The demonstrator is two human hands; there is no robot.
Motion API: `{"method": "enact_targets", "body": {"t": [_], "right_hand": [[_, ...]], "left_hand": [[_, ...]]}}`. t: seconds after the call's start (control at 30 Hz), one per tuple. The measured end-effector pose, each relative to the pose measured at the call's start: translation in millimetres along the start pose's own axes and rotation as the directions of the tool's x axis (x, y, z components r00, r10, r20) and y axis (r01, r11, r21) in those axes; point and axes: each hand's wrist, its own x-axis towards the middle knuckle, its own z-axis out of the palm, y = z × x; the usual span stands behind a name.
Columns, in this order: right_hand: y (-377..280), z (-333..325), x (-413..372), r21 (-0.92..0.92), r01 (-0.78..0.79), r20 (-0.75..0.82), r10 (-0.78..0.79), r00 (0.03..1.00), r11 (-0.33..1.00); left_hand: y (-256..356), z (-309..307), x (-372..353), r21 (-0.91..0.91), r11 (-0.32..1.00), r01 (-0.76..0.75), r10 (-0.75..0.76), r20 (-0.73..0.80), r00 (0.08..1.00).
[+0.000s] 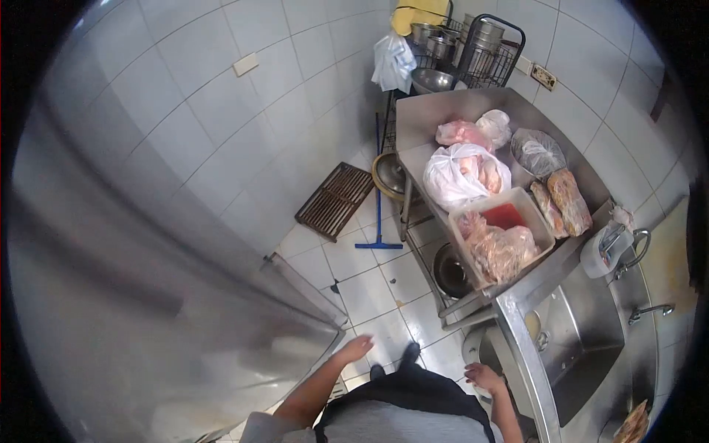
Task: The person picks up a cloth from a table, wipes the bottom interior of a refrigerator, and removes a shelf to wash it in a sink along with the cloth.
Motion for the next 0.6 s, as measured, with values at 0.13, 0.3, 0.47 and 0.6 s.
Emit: {"method": "enact_targets", "body": {"t": [0.13,0.3,0.47,0.6], "right_hand": [[-83,-3,77,-0.192,0.420,0.036,-0.421,0.906,0.887],[-237,-12,153,-0.238,0.615,0.243,-0.568,0.787,0.751],[-365,-3,211,-0.206,0.770,0.388,-0.672,0.631,0.605],[-423,2,258,-0.213,0.751,0.449,-0.619,0.644,0.625]], "left_hand": [[120,-75,129,-0.172,0.985,-0.024,0.018,-0.037,0.999],[136,-133,196,0.050,0.999,0.012,-0.008,-0.082,0.997],[9,-149,226,0.257,0.960,0.111,-0.096,-0.068,0.993],[-121,-161,238,0.390,0.814,0.430,-0.470,0.008,0.883]]}}
